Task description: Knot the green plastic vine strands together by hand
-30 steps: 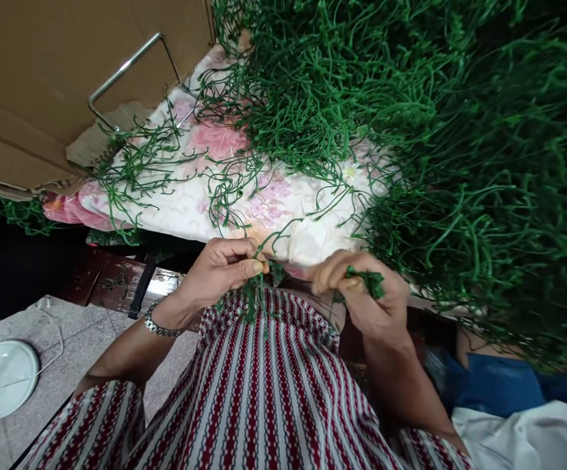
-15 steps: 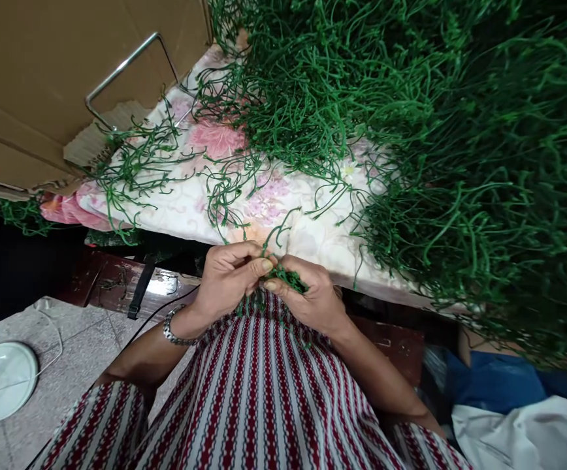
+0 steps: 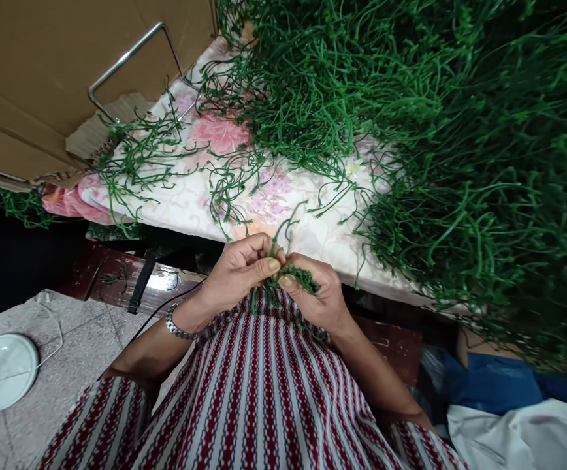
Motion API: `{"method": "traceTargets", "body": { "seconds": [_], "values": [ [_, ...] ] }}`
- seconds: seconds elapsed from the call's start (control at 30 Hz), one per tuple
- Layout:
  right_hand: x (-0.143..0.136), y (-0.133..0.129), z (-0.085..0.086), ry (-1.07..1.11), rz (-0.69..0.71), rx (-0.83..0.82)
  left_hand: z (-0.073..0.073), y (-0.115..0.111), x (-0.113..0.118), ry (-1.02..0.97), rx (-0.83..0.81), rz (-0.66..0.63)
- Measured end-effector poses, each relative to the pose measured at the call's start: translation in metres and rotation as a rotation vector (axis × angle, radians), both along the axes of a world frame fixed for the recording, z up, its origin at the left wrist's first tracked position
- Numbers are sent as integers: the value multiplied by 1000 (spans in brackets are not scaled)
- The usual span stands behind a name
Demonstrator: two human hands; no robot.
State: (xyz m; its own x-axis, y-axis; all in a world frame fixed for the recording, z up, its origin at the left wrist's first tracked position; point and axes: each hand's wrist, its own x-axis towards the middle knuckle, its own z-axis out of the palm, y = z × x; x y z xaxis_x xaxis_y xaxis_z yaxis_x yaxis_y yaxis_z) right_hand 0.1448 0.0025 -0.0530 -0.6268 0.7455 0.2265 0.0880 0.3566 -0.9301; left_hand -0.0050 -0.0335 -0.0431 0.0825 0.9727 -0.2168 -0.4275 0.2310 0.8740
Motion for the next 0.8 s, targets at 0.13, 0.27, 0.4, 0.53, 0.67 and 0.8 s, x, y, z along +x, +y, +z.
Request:
{"method": "traceTargets", "body": {
  "seconds": [0.13, 0.27, 0.4, 0.53, 0.67, 0.8],
  "values": [
    [4, -1, -4, -54, -29, 49, -2, -1, -7, 79, 29, -96],
    [6, -1, -9, -47, 27, 71, -4, -1, -11, 154, 70, -165],
    [6, 4, -8, -30, 181, 79, 0, -1, -17, 289, 223, -245],
    [6, 9, -5, -82, 225, 161, 6, -5, -23, 691, 361, -286],
    [7, 9, -6, -131, 234, 228, 8, -5, -28, 932, 434, -395],
    [9, 7, -5, -67, 391, 146, 10, -3, -28, 788, 474, -613]
  ]
}}
